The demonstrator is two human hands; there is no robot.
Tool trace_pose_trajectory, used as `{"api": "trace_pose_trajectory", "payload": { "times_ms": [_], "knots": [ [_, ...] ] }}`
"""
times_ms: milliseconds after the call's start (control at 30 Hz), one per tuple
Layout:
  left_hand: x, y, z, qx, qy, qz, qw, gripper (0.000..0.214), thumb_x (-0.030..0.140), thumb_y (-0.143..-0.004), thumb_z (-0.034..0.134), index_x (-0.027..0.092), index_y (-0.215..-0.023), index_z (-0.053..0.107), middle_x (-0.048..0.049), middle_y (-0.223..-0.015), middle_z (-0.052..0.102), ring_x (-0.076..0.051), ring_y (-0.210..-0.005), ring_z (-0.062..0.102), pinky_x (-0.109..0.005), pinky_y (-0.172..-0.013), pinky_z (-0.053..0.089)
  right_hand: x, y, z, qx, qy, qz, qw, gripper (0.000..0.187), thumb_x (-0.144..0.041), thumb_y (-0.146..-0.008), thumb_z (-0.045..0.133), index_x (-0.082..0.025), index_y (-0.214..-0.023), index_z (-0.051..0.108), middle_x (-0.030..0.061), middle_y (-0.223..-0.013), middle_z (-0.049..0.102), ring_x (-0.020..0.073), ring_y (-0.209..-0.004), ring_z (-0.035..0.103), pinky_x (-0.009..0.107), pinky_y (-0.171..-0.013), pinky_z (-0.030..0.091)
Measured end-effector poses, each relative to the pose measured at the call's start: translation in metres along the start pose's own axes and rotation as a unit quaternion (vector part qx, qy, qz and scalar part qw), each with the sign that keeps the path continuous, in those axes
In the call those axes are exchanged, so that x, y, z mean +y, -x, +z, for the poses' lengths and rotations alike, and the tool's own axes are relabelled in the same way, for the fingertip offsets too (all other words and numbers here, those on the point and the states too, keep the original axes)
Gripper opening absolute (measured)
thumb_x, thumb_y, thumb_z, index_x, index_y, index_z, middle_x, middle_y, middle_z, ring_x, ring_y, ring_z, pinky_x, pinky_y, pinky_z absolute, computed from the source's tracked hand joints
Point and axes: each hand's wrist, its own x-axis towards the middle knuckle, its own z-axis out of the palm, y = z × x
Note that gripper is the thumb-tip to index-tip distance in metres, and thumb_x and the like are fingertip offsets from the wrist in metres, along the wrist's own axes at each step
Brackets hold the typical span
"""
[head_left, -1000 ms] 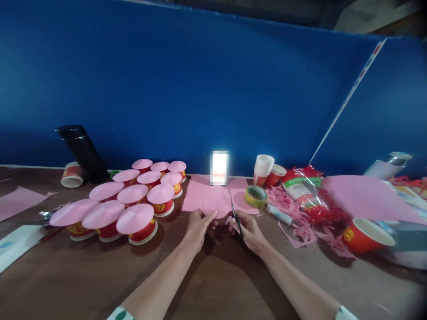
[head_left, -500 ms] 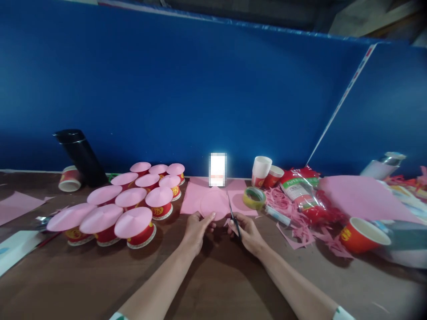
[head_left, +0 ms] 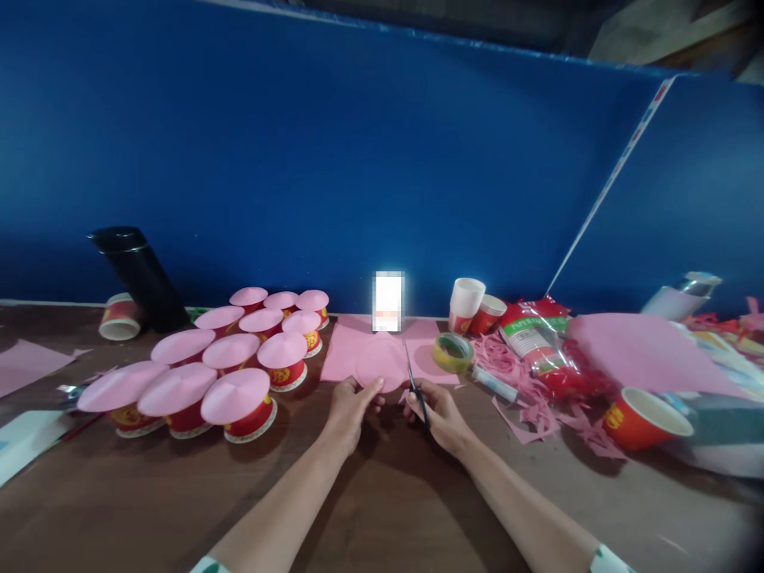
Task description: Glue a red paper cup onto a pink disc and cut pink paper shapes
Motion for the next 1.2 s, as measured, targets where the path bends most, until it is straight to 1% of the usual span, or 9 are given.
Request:
{"api": "trace_pose_trajectory", "payload": {
  "times_ms": [133, 233, 300, 467, 667, 967, 1200],
  "knots": [
    [0.0012, 0.0015, -0.0001, -0.001, 0.002, -0.003, 1.0, 0.034, 0.034, -0.055, 0.074, 0.01, -0.072, 0.058, -0.0005, -0.056, 0.06, -0.008, -0.046, 0.054, -0.016, -0.04, 0.039, -0.0038, 0.0004, 0.0016, 0.006, 0.001, 0.015, 1.0, 0.038, -0.042, -0.074, 0.061, -0.014, -0.098, 0.056, -0.0011, -0.059, 0.057, 0.0094, -0.051, 0.05, 0.022, -0.049, 0.041],
    [0.0021, 0.0019, -0.0001, -0.008, 0.003, -0.001, 1.0, 0.033, 0.034, -0.055, 0.074, 0.01, -0.071, 0.058, 0.0, -0.055, 0.059, -0.007, -0.046, 0.053, -0.016, -0.04, 0.039, -0.005, 0.0002, 0.0023, 0.009, 0.004, 0.014, 1.0, 0.038, -0.043, -0.073, 0.061, -0.014, -0.097, 0.056, -0.0012, -0.058, 0.057, 0.0092, -0.049, 0.05, 0.021, -0.048, 0.04],
    [0.0021, 0.0016, 0.0, -0.012, 0.002, 0.0, 1.0, 0.032, 0.034, -0.056, 0.074, 0.01, -0.072, 0.058, 0.0001, -0.055, 0.059, -0.007, -0.046, 0.053, -0.016, -0.04, 0.039, -0.0042, -0.0001, 0.0022, 0.01, 0.008, 0.009, 1.0, 0.039, -0.044, -0.073, 0.061, -0.014, -0.096, 0.056, -0.0014, -0.057, 0.057, 0.0093, -0.049, 0.05, 0.022, -0.048, 0.041],
    [0.0012, 0.0006, 0.0002, -0.002, 0.003, -0.007, 1.0, 0.035, 0.034, -0.054, 0.075, 0.01, -0.073, 0.058, -0.0005, -0.058, 0.06, -0.008, -0.046, 0.054, -0.016, -0.04, 0.039, -0.0003, -0.0006, 0.0011, 0.01, 0.007, 0.007, 1.0, 0.038, -0.043, -0.074, 0.06, -0.014, -0.097, 0.055, -0.0016, -0.057, 0.057, 0.0092, -0.048, 0.05, 0.022, -0.048, 0.041],
    [0.0001, -0.0006, -0.0006, -0.009, -0.001, -0.002, 1.0, 0.036, 0.034, -0.055, 0.074, 0.009, -0.075, 0.059, -0.001, -0.059, 0.06, -0.008, -0.047, 0.054, -0.016, -0.04, 0.039, 0.0022, -0.001, 0.0007, 0.008, 0.005, 0.003, 1.0, 0.035, -0.04, -0.075, 0.06, -0.014, -0.097, 0.055, -0.0024, -0.056, 0.056, 0.009, -0.048, 0.049, 0.021, -0.048, 0.041],
    [0.001, -0.0005, -0.0011, -0.008, -0.004, -0.009, 1.0, 0.035, 0.034, -0.056, 0.074, 0.01, -0.075, 0.059, -0.0012, -0.058, 0.06, -0.007, -0.046, 0.053, -0.016, -0.039, 0.038, -0.0001, -0.0007, 0.0009, 0.014, 0.003, 0.009, 1.0, 0.036, -0.041, -0.074, 0.061, -0.013, -0.096, 0.056, -0.0028, -0.056, 0.055, 0.0087, -0.047, 0.048, 0.021, -0.046, 0.04],
    [0.0036, 0.0029, 0.0001, -0.011, 0.003, -0.009, 1.0, 0.035, 0.035, -0.054, 0.074, 0.01, -0.074, 0.06, -0.0004, -0.056, 0.06, -0.007, -0.046, 0.053, -0.015, -0.039, 0.038, -0.0022, -0.0006, 0.0016, 0.017, 0.004, 0.013, 1.0, 0.037, -0.042, -0.073, 0.062, -0.013, -0.095, 0.056, -0.0031, -0.054, 0.054, 0.0083, -0.045, 0.047, 0.02, -0.044, 0.039]
  ]
}}
